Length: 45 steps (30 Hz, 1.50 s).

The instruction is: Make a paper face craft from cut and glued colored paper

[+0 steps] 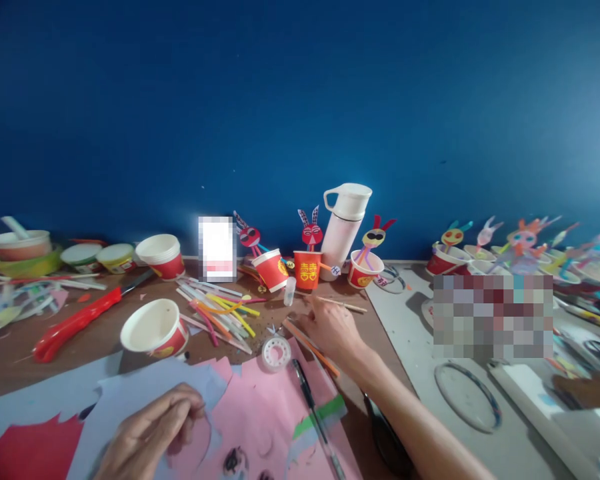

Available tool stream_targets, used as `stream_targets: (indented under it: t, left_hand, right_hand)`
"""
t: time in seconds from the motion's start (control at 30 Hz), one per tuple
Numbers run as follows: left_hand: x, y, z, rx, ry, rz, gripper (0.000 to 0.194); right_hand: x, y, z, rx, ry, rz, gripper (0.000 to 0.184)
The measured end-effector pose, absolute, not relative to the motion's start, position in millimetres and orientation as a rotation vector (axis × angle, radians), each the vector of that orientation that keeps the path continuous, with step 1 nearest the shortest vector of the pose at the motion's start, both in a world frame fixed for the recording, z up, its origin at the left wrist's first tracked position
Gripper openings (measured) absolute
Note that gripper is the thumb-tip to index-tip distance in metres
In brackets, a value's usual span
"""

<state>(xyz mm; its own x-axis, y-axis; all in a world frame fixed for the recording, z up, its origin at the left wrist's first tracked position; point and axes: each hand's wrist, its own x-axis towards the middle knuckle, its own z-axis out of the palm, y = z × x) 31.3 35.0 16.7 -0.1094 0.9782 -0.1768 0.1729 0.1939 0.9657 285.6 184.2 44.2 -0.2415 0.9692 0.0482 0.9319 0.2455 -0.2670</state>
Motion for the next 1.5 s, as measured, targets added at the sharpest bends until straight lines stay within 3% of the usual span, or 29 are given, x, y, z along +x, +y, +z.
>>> stream_targets:
  t: [0.3,0.6,0.63,0.77,1.0,1.2,1.33,1.5]
  left_hand:
    - [36.0,29.6,13.6,1.193,1.408,0.978,0.032]
    - [39.8,19.3,6.0,1.38,1.278,0.864,0.027]
    - [39.9,19.4,5.2,1.383,1.275,0.875,0.027]
    - [41.0,19.7,3.4,1.347,1.279,0.937,0.026]
    - [43.3,17.8,6.5,1.334,1.259,0.952,0.025]
    - [44.0,15.9,7.5,1.309,1.244,0.96,0.025]
    - [46.3,15.7,9.9,1.304,1.227,0.956,0.026]
    - [52.0,15.3,12.4,1.244,1.252,0.979,0.028]
  right_hand:
    - [252.0,71.2,25.6,-1.115,-2.609,0.407,0.018]
    - [243.3,57.1,11.1,-0.895,-2.686,0.331,0.007]
    - [243.4,56.2,10.3,-0.881,-2.687,0.309,0.003]
    - [242.8,52.2,5.8,-0.854,-2.679,0.217,0.017]
    - [238.3,46.1,-1.7,-0.858,-2.618,0.082,0.009]
    - [236.4,46.9,-4.1,-0.821,-2.582,0.06,0.02]
    - [237.4,51.6,-3.1,-0.862,-2.519,0.163,0.023]
    - [238.1,53.8,5.6,-1.036,-2.3,0.548,0.022]
